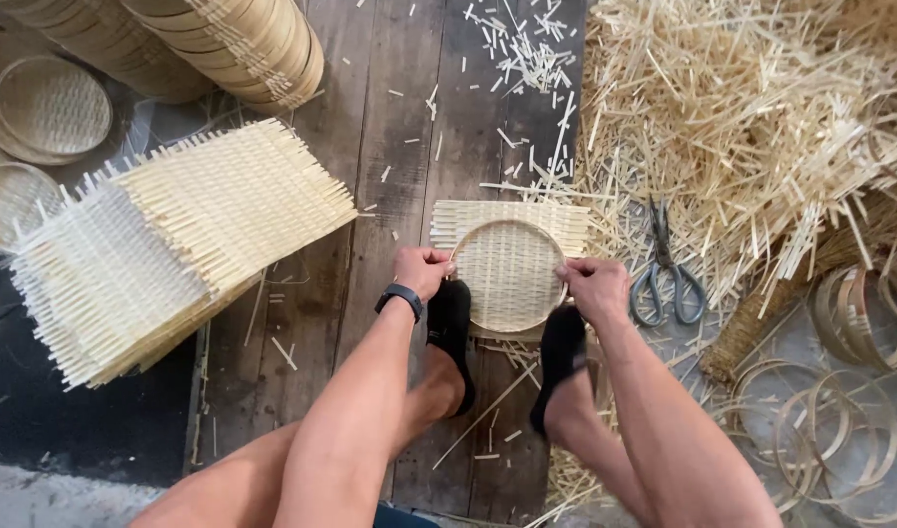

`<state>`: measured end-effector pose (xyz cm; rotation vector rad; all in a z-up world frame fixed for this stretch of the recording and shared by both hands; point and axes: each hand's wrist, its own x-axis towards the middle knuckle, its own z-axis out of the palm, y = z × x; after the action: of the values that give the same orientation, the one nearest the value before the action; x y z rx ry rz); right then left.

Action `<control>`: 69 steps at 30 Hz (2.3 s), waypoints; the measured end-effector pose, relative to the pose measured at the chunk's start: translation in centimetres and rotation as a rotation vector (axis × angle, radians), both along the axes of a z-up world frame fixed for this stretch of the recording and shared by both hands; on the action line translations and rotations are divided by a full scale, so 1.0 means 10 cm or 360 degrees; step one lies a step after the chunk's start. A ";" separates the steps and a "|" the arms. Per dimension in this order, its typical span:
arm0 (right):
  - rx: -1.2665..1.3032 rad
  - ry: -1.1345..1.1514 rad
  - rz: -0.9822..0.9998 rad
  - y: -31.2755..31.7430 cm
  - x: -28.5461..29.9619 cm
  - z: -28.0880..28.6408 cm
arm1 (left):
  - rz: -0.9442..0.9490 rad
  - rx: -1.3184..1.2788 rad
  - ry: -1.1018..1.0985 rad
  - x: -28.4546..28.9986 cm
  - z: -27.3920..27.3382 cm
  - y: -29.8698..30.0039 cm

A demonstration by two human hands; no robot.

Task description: Trimming and fitting woven bamboo mats into circular frames to assemble trays.

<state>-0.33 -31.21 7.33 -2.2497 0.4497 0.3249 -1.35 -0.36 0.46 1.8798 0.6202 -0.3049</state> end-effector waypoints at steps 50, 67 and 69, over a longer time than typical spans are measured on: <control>0.0684 -0.0014 0.0140 0.25 0.77 -0.35 | -0.0440 0.0048 -0.0148 0.88 0.16 -0.56; -0.0654 0.0619 0.0896 -2.12 -0.18 -0.07 | -0.1523 0.1168 -0.1257 -0.47 1.11 -0.68; -0.0570 0.0443 0.0755 -2.08 -0.51 -0.58 | -0.1624 0.1229 -0.1100 -0.83 1.09 -0.57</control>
<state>-5.45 -51.97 1.52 -2.6629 0.1095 0.8675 -9.63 -6.05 11.32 2.7145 -0.8609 -0.0158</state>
